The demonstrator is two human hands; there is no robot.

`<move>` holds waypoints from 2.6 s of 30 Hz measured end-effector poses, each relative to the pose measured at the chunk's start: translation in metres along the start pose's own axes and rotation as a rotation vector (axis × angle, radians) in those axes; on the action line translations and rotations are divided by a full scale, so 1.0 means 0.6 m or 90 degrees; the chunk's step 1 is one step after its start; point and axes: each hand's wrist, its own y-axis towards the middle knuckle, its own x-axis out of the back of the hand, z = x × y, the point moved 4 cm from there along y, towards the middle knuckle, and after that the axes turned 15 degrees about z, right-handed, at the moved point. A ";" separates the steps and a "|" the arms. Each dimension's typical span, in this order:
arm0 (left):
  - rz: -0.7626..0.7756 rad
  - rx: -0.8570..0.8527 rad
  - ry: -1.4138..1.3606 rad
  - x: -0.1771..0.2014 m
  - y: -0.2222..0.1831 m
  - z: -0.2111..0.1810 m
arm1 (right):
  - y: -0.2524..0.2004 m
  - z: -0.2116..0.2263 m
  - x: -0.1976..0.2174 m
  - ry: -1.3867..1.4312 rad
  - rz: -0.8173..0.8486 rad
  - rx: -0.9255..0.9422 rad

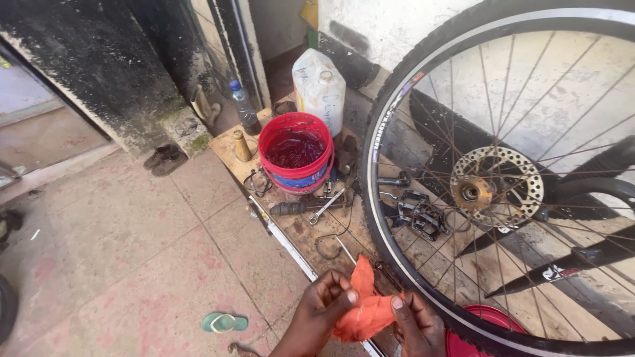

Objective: Cleaning and adjusting the brake disc and hub assembly on a bicycle wheel using a cloth and screwdriver

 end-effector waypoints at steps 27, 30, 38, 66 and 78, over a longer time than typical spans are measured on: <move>0.093 -0.102 0.488 -0.088 0.005 -0.091 | -0.004 0.037 0.017 -0.147 0.116 -0.007; 0.097 0.036 0.294 -0.090 0.007 -0.087 | -0.009 0.063 -0.002 -0.240 0.040 0.105; 0.225 0.026 0.134 -0.067 0.011 -0.026 | 0.002 0.113 0.035 -0.173 -0.174 0.136; 0.150 0.263 -0.155 0.016 0.012 0.068 | 0.077 0.150 0.087 -0.206 -0.268 0.133; -0.009 0.200 -0.303 -0.003 0.028 0.045 | 0.056 0.071 0.071 -0.085 -0.119 -0.271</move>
